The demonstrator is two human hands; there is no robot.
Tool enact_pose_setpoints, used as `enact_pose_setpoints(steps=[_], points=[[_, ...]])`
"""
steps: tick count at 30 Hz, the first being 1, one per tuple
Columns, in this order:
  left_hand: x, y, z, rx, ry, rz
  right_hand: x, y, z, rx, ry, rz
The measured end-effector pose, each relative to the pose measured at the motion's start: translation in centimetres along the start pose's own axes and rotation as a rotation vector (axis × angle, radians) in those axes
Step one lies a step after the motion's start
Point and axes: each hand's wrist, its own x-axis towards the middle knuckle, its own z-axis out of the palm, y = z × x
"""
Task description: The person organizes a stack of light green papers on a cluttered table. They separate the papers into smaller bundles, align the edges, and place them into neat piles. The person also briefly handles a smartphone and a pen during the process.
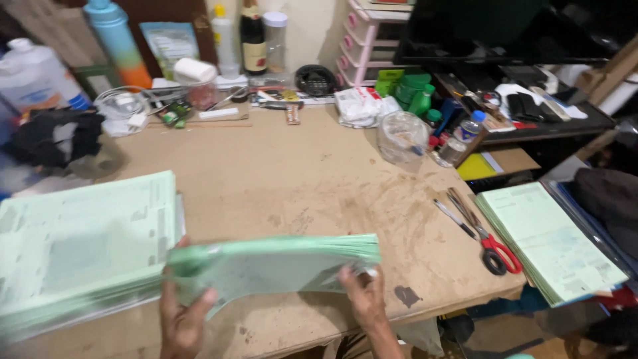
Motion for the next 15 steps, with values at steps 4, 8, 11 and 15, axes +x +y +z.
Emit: enact_pose_setpoints(steps=[4, 8, 11, 15], points=[[0.2, -3.3, -1.1, 0.209, 0.150, -0.172, 1.4, 3.8, -1.5, -0.161, 0.283, 0.069], [0.4, 0.3, -0.8, 0.241, 0.131, -0.059, 2.2, 0.3, -2.1, -0.373, 0.273, -0.026], [0.4, 1.5, -1.1, 0.185, 0.086, -0.023, 2.5, -0.8, -2.6, 0.036, 0.146, -0.112], [-0.4, 2.0, -1.2, 0.207, -0.185, 0.023, 1.9, -1.5, -2.1, 0.008, 0.092, -0.004]])
